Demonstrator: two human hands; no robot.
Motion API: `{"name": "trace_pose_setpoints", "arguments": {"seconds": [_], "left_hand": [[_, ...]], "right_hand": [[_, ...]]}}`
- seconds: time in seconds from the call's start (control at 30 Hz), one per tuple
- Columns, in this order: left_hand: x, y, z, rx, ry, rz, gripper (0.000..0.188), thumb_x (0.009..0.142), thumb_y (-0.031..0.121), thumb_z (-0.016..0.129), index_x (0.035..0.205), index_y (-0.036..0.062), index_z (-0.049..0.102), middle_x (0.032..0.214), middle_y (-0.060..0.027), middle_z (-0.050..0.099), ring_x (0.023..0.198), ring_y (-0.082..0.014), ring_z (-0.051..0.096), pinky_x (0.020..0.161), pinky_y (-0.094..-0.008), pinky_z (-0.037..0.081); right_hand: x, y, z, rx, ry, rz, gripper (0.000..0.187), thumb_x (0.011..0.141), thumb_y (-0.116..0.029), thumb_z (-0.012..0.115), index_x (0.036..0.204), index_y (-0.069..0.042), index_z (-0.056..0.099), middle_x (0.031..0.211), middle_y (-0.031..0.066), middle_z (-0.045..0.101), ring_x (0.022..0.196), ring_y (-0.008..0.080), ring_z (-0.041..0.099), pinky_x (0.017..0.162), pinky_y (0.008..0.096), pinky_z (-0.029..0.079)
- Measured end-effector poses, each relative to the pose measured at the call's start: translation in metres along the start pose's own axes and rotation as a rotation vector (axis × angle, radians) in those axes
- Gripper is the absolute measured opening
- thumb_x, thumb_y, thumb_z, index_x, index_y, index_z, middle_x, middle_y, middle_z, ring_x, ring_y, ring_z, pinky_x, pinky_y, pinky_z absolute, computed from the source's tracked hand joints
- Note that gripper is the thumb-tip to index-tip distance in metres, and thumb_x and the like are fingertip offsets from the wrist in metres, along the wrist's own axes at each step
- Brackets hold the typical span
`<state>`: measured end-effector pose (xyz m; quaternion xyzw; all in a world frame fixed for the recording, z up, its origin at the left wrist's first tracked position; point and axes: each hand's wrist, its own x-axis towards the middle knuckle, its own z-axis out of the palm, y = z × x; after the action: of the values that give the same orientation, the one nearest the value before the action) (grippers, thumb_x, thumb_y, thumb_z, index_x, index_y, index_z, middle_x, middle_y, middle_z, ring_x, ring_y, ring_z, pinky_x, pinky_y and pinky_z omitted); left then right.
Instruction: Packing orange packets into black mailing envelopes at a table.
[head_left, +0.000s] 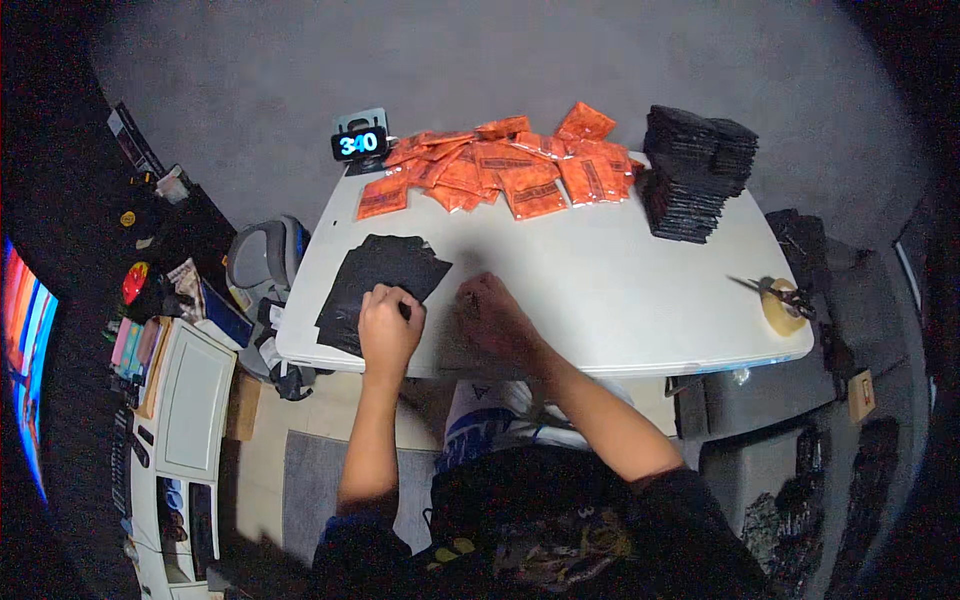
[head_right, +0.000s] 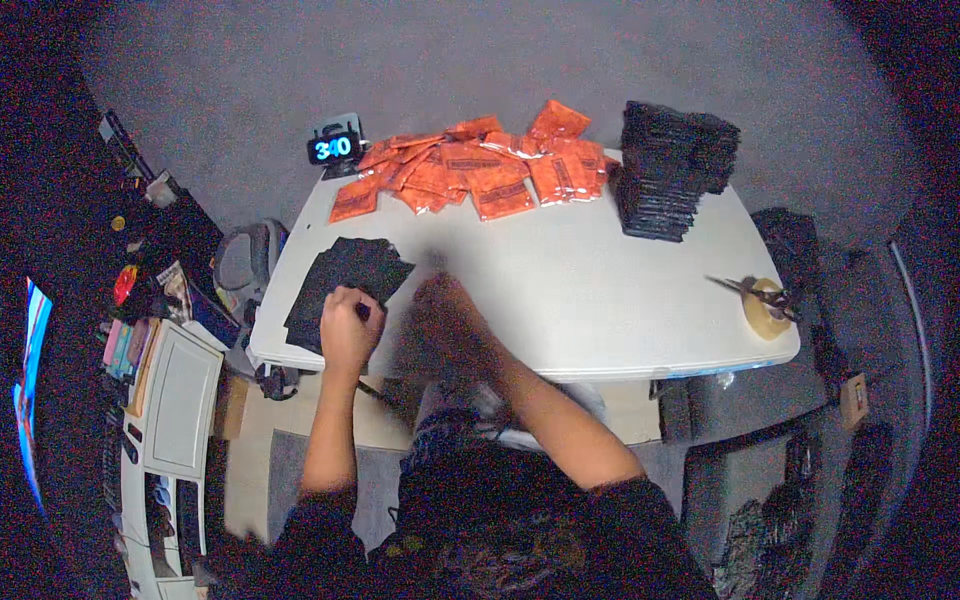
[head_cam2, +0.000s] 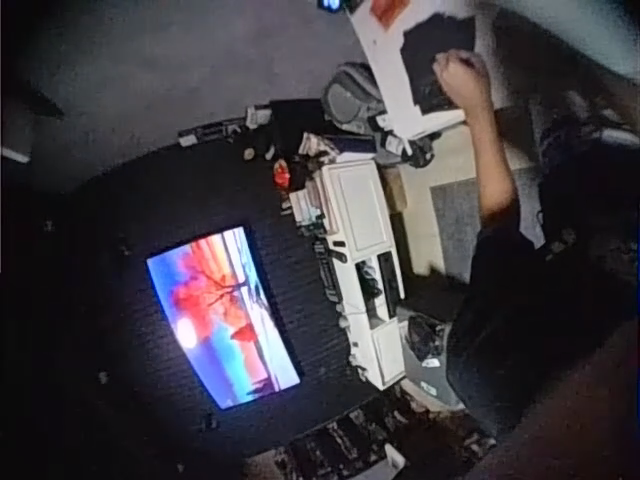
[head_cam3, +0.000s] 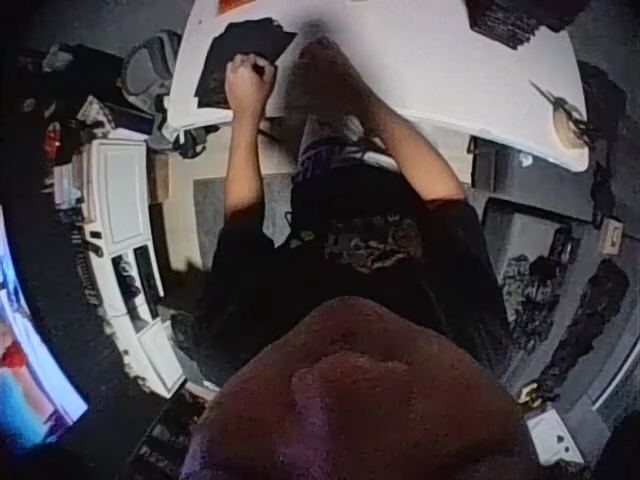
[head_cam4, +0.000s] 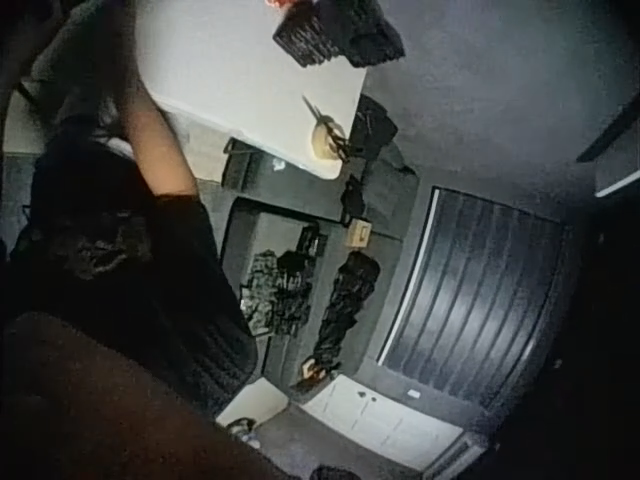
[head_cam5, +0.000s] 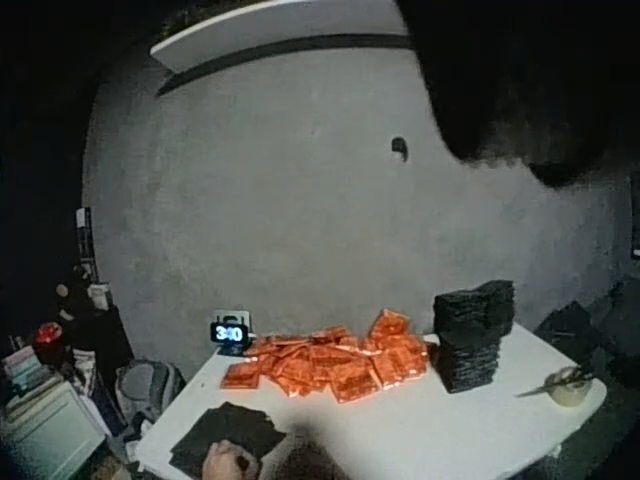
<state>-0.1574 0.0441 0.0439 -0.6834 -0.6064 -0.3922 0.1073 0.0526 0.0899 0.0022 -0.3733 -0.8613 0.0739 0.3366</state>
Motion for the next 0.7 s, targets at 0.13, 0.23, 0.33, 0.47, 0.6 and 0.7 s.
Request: {"name": "trace_pose_setpoints", "arguments": {"seconds": [0.13,0.23,0.33,0.47,0.6,0.7], "left_hand": [[0.009,0.006,-0.008,-0.11,0.018,-0.016,0.007,0.082,0.008,0.075,0.083,0.0025,0.069,0.087,-0.0155,0.065,0.088,-0.0383,0.063,0.081,-0.0485,0.052],[0.016,0.02,-0.014,-0.181,0.048,0.021,0.007,0.083,0.006,0.074,0.086,0.0032,0.068,0.08,-0.013,0.064,0.077,-0.0347,0.063,0.075,-0.0445,0.053],[0.02,0.067,-0.006,-0.507,0.074,-0.272,0.008,0.09,0.003,0.074,0.088,0.0024,0.067,0.073,-0.0063,0.065,0.069,-0.0107,0.059,0.068,-0.0308,0.05],[0.029,0.086,0.028,-0.692,-0.084,-0.32,0.014,0.096,0.013,0.074,0.095,-0.0008,0.072,0.084,-0.0096,0.074,0.075,-0.0139,0.068,0.072,-0.0326,0.055],[0.032,0.077,0.059,-0.907,-0.229,-0.37,0.018,0.098,0.016,0.073,0.1,-0.0019,0.075,0.091,-0.009,0.077,0.082,-0.0153,0.071,0.078,-0.0326,0.056],[0.05,0.074,0.091,-0.796,-0.19,-0.245,0.018,0.099,0.016,0.073,0.098,-0.0018,0.074,0.089,-0.0093,0.077,0.083,-0.0157,0.072,0.077,-0.0339,0.056]], "right_hand": [[0.001,0.006,-0.004,0.335,0.024,0.007,0.033,0.084,-0.009,0.078,0.113,-0.004,0.064,0.118,0.0194,0.062,0.111,0.0396,0.061,0.1,0.0453,0.052],[0.003,-0.001,-0.005,0.485,0.014,0.085,0.038,0.088,-0.013,0.08,0.12,-0.004,0.063,0.122,0.017,0.063,0.113,0.0335,0.064,0.101,0.0415,0.053],[-0.011,0.01,0.006,0.798,0.044,0.18,0.046,0.091,-0.013,0.081,0.131,-0.004,0.059,0.128,0.0156,0.064,0.12,0.0257,0.064,0.104,0.0399,0.052],[-0.019,0.007,-0.024,0.733,0.126,0.118,0.057,0.094,-0.009,0.078,0.143,-0.002,0.05,0.139,0.0174,0.06,0.123,0.0185,0.062,0.103,0.0364,0.054],[-0.043,0.023,-0.063,0.477,0.119,0.362,0.025,0.095,-0.007,0.075,0.118,-0.003,0.064,0.09,0.0025,0.071,0.071,0.0091,0.064,0.062,0.0284,0.053],[-0.069,0.087,-0.116,0.654,-0.009,0.568,0.034,0.09,-0.008,0.079,0.122,-0.002,0.068,0.091,0.0061,0.073,0.072,0.0108,0.064,0.066,0.0304,0.055]]}}
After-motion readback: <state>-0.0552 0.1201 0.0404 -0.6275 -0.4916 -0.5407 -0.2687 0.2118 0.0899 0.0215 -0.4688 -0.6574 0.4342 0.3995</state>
